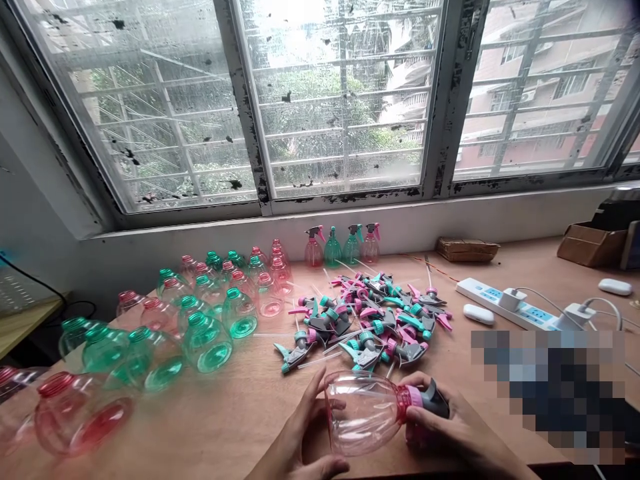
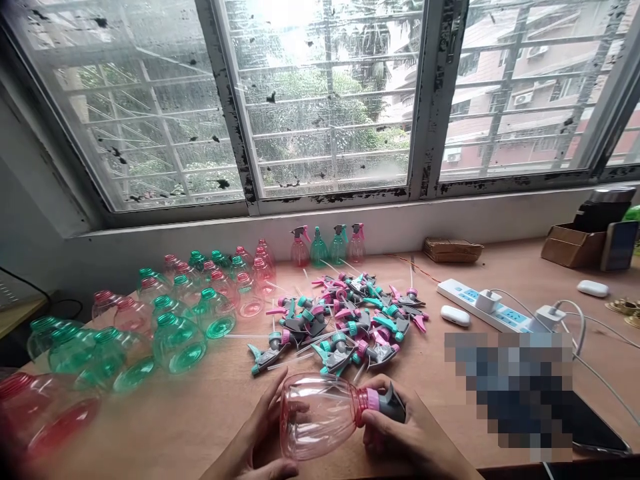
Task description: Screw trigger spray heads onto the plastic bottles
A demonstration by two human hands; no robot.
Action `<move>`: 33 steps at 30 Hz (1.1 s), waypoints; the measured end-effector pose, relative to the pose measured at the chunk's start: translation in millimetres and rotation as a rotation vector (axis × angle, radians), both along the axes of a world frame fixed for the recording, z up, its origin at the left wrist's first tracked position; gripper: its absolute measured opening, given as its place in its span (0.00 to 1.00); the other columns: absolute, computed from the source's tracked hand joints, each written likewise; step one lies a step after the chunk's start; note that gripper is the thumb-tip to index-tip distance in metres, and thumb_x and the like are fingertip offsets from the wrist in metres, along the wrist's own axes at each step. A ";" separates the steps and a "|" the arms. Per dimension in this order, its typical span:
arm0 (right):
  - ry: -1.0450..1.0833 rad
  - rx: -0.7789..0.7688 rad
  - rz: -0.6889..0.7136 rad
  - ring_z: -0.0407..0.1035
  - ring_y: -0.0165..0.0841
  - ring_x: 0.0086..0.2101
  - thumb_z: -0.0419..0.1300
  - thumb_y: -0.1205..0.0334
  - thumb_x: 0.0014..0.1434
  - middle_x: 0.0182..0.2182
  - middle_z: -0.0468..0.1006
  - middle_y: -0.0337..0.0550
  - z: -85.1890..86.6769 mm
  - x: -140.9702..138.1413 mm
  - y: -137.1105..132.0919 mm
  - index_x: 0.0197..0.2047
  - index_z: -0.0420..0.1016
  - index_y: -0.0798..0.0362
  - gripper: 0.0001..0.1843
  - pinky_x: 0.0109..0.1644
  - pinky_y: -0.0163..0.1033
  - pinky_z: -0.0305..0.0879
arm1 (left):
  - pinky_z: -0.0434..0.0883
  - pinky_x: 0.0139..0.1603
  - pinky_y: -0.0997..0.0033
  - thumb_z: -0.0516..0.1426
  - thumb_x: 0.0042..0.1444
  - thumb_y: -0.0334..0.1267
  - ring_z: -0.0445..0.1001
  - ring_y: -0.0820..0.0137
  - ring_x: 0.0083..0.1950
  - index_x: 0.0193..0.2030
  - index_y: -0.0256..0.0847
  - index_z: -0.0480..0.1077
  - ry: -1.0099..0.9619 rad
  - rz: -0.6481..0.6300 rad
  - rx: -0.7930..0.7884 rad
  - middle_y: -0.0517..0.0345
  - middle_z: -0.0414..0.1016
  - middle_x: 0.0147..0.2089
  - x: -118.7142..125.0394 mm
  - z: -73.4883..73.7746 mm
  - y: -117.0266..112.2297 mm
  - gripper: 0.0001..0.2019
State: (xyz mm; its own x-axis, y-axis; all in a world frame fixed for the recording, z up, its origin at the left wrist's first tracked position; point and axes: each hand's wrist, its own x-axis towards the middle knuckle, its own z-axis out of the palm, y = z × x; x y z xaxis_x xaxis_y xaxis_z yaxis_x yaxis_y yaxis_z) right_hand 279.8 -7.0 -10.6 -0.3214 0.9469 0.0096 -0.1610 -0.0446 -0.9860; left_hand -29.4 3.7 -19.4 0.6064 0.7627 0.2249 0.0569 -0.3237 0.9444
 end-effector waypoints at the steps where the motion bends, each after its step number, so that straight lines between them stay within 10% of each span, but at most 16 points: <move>1: 0.001 -0.003 -0.003 0.74 0.32 0.24 0.69 0.49 0.59 0.24 0.84 0.42 1.2 -0.1 -0.4 0.46 0.71 0.56 0.22 0.31 0.35 0.68 | 0.63 0.69 0.47 0.67 0.59 0.44 0.68 0.49 0.68 0.76 0.63 0.35 -0.008 -0.003 -0.018 0.49 0.50 0.77 -0.4 -0.2 -0.2 0.50; 33: -0.023 -0.031 -0.038 0.75 0.33 0.25 0.72 0.48 0.56 0.26 0.83 0.39 11.6 0.2 -4.7 0.44 0.73 0.54 0.22 0.33 0.36 0.70 | 0.52 0.76 0.48 0.62 0.64 0.45 0.53 0.53 0.76 0.75 0.67 0.40 0.055 0.026 -0.085 0.59 0.49 0.78 6.8 21.8 -10.2 0.42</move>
